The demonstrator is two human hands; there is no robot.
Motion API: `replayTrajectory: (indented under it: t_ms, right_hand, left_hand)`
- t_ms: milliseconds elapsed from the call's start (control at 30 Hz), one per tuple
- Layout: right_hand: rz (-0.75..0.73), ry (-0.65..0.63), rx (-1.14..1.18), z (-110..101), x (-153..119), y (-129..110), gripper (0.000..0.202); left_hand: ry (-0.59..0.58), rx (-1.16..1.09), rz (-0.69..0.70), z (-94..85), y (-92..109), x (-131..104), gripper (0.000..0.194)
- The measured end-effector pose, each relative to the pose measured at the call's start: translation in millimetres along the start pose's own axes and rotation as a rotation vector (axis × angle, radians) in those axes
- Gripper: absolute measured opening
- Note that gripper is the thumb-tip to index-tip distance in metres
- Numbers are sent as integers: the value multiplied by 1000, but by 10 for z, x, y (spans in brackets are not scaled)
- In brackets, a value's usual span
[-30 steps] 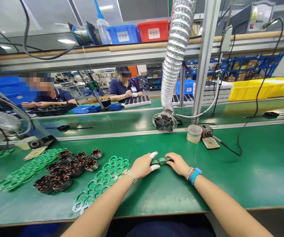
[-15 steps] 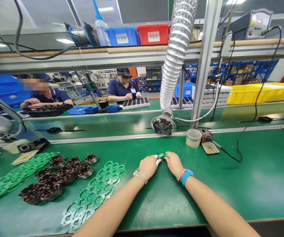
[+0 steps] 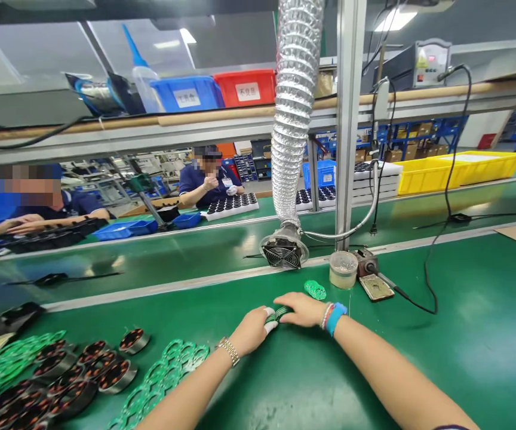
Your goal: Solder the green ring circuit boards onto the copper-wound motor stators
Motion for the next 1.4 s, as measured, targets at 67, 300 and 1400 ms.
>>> replayTrajectory:
  t_ms: [67, 300, 1400]
  right_hand:
    - [14, -11, -2, 181, 46, -110, 26]
    - [247, 179, -79, 418, 214, -55, 25]
    - [162, 273, 43, 544, 178, -114, 22]
  left_hand:
    - [1, 26, -41, 17, 4, 2, 19]
    - [9, 81, -206, 56, 5, 252, 27]
    - [108, -235, -209, 239, -482, -29, 35]
Point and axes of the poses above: each hand's wrist, its own x-axis towards the middle knuckle, its own z-axis out of the palm, y = z × x, the point moved 2 cm from there along x, towards the middle knuckle, and after that the axes turned 9 degrees about x, right-handed, at the moved point
